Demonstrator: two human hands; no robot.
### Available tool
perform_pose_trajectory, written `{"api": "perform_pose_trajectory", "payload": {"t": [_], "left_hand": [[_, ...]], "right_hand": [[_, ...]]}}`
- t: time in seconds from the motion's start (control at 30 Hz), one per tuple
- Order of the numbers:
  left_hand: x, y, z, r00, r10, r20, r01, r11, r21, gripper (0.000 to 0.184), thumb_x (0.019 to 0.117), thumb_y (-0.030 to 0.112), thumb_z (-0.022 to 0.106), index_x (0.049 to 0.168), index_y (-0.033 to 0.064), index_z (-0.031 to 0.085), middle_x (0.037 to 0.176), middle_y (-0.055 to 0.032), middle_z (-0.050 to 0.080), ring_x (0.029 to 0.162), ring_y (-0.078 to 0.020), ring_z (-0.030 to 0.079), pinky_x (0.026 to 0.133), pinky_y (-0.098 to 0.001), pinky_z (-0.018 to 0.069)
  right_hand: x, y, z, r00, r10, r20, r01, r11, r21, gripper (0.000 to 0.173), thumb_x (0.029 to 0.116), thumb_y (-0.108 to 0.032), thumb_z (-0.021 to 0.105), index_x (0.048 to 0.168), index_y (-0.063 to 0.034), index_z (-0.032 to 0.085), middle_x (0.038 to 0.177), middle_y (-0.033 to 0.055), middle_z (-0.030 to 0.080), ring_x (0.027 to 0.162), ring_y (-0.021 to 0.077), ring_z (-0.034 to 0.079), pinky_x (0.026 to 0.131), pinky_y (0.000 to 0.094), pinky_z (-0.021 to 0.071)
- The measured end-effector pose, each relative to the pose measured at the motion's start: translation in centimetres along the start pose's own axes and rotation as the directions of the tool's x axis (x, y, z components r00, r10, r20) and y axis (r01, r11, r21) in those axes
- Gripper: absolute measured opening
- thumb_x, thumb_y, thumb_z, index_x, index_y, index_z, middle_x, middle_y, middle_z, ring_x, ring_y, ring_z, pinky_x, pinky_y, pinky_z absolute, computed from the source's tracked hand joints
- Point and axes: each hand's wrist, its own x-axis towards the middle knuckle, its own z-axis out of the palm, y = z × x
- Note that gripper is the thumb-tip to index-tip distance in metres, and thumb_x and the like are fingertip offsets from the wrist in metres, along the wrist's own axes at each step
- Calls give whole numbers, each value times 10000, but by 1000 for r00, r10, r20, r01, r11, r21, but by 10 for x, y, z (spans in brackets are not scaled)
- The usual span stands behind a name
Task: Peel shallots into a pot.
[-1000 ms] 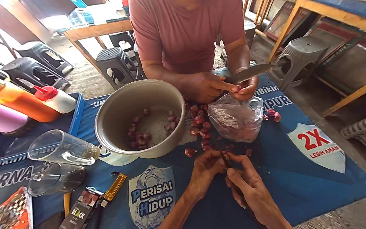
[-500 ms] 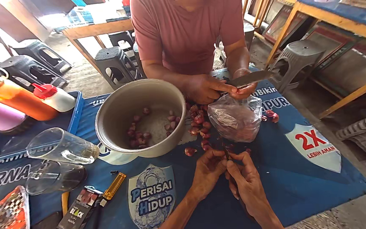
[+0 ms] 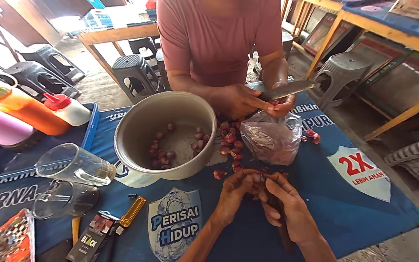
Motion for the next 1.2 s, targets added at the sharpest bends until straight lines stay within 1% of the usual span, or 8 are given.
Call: {"api": "perform_pose_trajectory", "payload": {"t": [0.13, 0.2, 0.3, 0.43, 0.57, 0.77, 0.93, 1.2], "left_hand": [[1, 1, 1, 1000, -8, 15, 8, 1000, -19, 289, 1057, 82, 427, 1244, -47, 607, 1014, -47, 708, 873, -106, 690, 833, -294, 587], [0, 2, 3, 1000, 21, 2, -21, 1000, 17, 295, 1022, 97, 539, 1267, -56, 599, 1069, -54, 700, 922, -103, 682, 853, -280, 577], [-1, 3, 6, 995, 66, -79, -60, 995, 75, 238, 967, 65, 661, 1175, -49, 653, 1021, -57, 723, 901, -98, 698, 827, -263, 592], [1, 2, 1, 992, 40, -119, -38, 999, 11, 206, 1011, 52, 574, 1154, -45, 687, 975, -64, 724, 849, -112, 688, 806, -280, 585], [3, 11, -8, 992, -18, -121, -3, 985, -170, 269, 1028, 26, 452, 1190, -33, 659, 1040, -64, 715, 905, -119, 690, 864, -289, 576], [2, 12, 1, 986, -88, -139, 58, 977, -205, 267, 1010, -8, 468, 1224, -58, 619, 1038, -65, 719, 911, -130, 709, 896, -310, 587], [1, 6, 1, 981, -87, -173, 56, 983, -177, 224, 957, -4, 608, 1171, -42, 661, 1005, -65, 731, 910, -120, 703, 868, -286, 581], [1, 9, 6, 967, -84, -241, 50, 988, -145, 202, 1013, 9, 516, 1143, -63, 652, 926, -67, 727, 822, -122, 710, 804, -285, 601]], "right_hand": [[2, 2, 0, 999, -41, -33, 40, 999, -21, 180, 1080, -158, 407, 1140, -62, 547, 732, 70, 625, 413, 56, 510, 342, 179, 432], [2, 3, 2, 995, -75, -64, 72, 996, -57, 176, 1070, -146, 430, 1148, -54, 558, 727, 70, 629, 413, 58, 514, 339, 181, 434], [2, 2, 4, 996, -70, -57, 65, 994, -84, 172, 1066, -143, 438, 1148, -54, 561, 735, 67, 632, 418, 58, 515, 340, 177, 429], [4, 4, 3, 996, -67, -60, 64, 996, -55, 193, 1079, -159, 402, 1148, -55, 549, 727, 64, 631, 410, 54, 508, 341, 178, 429], [5, 3, -4, 993, -105, -51, 101, 992, -75, 197, 1068, -147, 420, 1171, -45, 554, 726, 57, 635, 407, 48, 507, 340, 172, 427], [6, 3, -2, 994, -79, 77, 92, 979, -182, 440, 1028, -130, 482, 1463, -71, 445, 843, 53, 656, 447, 52, 527, 357, 171, 436], [7, 7, -2, 995, -74, 66, 87, 970, -229, 393, 1023, -118, 510, 1413, -70, 503, 847, 65, 661, 450, 55, 521, 360, 171, 430], [7, 7, 0, 990, -103, 98, 125, 962, -242, 386, 1010, -118, 547, 1387, -60, 488, 864, 65, 669, 464, 56, 538, 369, 169, 440]]}}
